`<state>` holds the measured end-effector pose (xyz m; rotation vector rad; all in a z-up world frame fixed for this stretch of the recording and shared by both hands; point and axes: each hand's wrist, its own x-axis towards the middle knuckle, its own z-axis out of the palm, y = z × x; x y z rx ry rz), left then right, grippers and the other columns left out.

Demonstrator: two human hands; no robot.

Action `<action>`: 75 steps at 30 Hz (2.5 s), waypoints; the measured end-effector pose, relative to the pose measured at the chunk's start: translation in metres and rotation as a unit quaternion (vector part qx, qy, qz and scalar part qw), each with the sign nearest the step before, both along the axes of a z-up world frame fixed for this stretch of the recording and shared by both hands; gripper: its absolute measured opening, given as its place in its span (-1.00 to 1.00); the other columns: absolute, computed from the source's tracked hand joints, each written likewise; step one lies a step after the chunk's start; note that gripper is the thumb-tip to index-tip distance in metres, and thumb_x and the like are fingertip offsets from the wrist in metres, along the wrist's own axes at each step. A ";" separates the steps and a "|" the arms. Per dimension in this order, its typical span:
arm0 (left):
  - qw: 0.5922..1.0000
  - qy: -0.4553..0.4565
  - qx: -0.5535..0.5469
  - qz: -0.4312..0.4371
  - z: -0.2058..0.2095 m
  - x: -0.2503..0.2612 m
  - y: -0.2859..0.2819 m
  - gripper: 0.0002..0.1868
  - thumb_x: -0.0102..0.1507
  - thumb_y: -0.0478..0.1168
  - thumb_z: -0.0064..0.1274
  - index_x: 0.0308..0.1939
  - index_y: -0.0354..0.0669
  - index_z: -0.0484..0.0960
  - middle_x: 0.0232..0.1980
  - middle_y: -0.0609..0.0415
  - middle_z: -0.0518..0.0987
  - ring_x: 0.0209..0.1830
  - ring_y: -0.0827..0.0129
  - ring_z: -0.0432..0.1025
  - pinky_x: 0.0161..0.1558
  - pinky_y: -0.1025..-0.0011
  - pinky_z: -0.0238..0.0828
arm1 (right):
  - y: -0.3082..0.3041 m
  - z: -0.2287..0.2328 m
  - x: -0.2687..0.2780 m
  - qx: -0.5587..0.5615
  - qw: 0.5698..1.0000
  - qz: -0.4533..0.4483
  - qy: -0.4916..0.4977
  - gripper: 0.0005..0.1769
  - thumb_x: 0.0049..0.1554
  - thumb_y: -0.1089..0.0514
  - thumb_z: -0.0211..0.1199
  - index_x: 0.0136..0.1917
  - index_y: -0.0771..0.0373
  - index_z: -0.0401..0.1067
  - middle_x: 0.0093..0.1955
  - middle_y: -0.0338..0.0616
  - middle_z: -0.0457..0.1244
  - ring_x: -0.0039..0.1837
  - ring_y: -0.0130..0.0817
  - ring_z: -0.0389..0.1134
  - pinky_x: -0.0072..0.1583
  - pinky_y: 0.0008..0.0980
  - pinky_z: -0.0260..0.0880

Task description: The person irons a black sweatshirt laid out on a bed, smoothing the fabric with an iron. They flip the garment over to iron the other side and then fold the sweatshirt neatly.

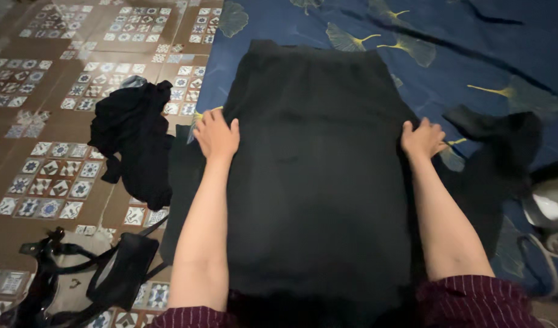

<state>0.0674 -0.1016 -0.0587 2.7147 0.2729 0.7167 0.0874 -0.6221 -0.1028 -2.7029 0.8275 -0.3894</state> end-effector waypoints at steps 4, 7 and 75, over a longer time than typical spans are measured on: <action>0.999 -0.037 -0.013 -0.036 0.003 0.021 -0.011 -0.67 0.27 -0.04 0.23 -0.04 -0.08 0.49 0.02 -0.04 0.45 0.07 -0.04 0.38 0.05 0.00 0.29 | -0.004 -0.024 0.038 0.026 0.996 -0.027 -0.084 -0.47 0.19 -0.11 0.32 0.24 0.32 0.44 0.19 0.18 0.32 0.29 0.22 0.26 0.32 0.25 0.05; 0.997 -0.060 -0.052 0.020 0.001 0.037 -0.010 -0.77 0.36 -0.12 0.19 -0.07 -0.08 0.48 -0.02 -0.03 0.45 -0.02 -0.02 0.42 -0.05 0.06 0.34 | -0.012 -0.039 0.047 0.012 0.992 -0.024 -0.126 -0.61 0.23 0.04 0.30 0.22 0.32 0.43 0.13 0.16 0.34 0.22 0.22 0.33 0.27 0.26 0.10; 0.978 0.128 0.111 -0.124 -0.001 -0.183 -0.077 -0.17 0.31 0.39 -0.28 0.62 0.28 0.04 0.69 -0.13 -0.14 0.64 -0.30 -0.31 0.37 -0.54 -0.51 | -0.026 0.040 -0.272 -0.115 0.931 0.325 0.120 -0.29 0.28 -0.31 -0.20 0.65 -0.26 -0.11 0.74 -0.21 -0.25 0.70 -0.12 -0.23 0.50 0.24 -0.17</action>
